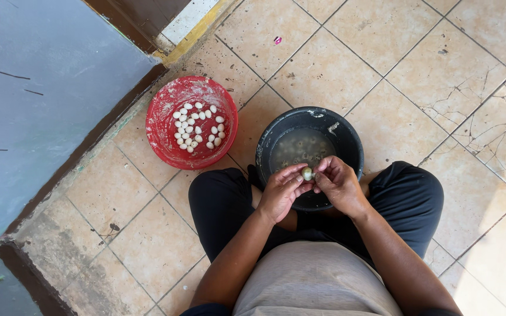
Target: The person sits on the floor and peels small white eggs by hand. They remove the shells over a black bowl of water and place the peeled eggs into a red bowl.
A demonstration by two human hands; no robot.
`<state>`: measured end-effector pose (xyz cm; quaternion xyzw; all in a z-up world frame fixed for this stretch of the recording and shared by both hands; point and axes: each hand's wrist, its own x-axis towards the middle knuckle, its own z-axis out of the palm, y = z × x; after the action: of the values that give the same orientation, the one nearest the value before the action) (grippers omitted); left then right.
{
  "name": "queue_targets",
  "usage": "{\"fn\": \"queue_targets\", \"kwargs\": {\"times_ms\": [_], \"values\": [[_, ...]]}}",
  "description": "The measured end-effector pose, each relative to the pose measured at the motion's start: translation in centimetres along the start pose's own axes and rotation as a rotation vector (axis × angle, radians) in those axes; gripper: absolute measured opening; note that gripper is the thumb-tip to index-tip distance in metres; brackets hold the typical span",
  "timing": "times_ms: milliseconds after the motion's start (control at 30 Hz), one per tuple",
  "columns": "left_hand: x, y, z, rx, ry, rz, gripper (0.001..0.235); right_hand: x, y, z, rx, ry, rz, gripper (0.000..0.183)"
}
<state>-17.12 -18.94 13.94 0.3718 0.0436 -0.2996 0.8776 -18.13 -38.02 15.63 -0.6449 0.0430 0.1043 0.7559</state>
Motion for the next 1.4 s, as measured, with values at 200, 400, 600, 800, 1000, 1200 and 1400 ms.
{"fn": "queue_targets", "kwargs": {"times_ms": [200, 400, 600, 800, 1000, 1200, 1400], "values": [[0.0, 0.0, -0.4, 0.146, 0.038, 0.026, 0.039, 0.0, 0.7, 0.0, 0.042, -0.011, 0.019, 0.008], [-0.2, 0.3, -0.8, 0.137, 0.052, 0.023, 0.040, 0.9, -2.2, -0.4, -0.596, 0.306, 0.092, 0.010], [0.0, 0.0, -0.8, 0.160, 0.055, 0.041, 0.045, 0.1, -4.6, 1.2, -0.786, -0.022, -0.612, 0.016], [0.0, 0.0, -0.6, 0.398, 0.052, 0.131, 0.037, -0.2, -5.8, 2.0, -0.859, -0.074, -0.554, 0.018], [-0.4, -0.4, -0.2, 0.563, 0.027, 0.215, 0.030, -0.4, -6.5, 2.0, -1.051, -0.081, -0.690, 0.022], [-0.1, -0.6, -0.4, 0.425, -0.024, 0.141, 0.034, -0.5, -4.9, 1.3, -0.924, -0.040, -0.556, 0.012], [-0.5, 0.1, -0.5, 0.302, -0.069, -0.014, 0.042, 0.5, -2.2, -1.1, 0.006, -0.127, 0.086, 0.013]]}}
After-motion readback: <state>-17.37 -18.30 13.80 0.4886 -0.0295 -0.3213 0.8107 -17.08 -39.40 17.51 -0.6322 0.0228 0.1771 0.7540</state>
